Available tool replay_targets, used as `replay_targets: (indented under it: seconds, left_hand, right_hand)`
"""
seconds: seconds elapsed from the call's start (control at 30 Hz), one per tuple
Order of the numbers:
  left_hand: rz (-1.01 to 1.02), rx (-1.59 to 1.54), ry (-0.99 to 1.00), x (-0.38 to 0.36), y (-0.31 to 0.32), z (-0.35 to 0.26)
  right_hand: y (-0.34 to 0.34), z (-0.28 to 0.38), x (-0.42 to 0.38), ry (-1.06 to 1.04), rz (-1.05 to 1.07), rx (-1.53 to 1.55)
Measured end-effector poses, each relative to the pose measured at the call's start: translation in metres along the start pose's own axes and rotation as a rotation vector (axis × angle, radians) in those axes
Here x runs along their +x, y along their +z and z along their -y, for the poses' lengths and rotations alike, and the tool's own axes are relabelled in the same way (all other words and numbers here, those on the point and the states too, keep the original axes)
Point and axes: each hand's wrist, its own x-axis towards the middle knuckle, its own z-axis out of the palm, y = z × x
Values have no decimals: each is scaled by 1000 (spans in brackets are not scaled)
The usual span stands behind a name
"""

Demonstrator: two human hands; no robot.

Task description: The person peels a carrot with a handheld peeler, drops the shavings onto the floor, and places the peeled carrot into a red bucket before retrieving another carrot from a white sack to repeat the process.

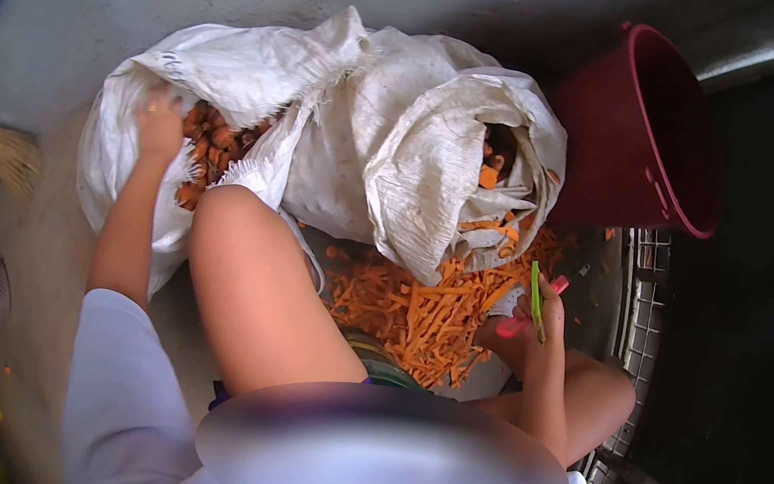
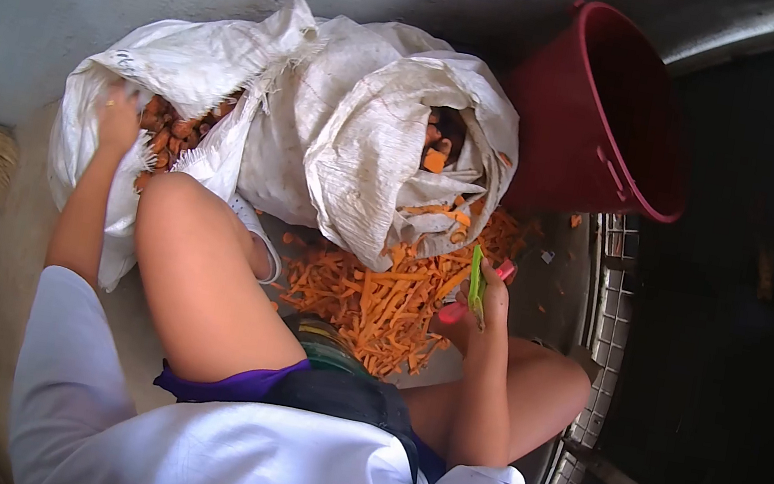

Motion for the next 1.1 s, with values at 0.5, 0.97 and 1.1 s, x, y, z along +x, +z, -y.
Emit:
replay_targets:
  seconds: [0.5,0.97,1.1]
  left_hand:
    - [49,-786,-241,-52,90,27]
    - [51,-2166,-640,61,24,76]
    - [-11,-1801,-529,97,53,89]
  right_hand:
    - [7,-21,10,51,-175,-357]
    - [-3,-24,5,119,-107,-462]
    - [7,-24,5,112,-144,-489]
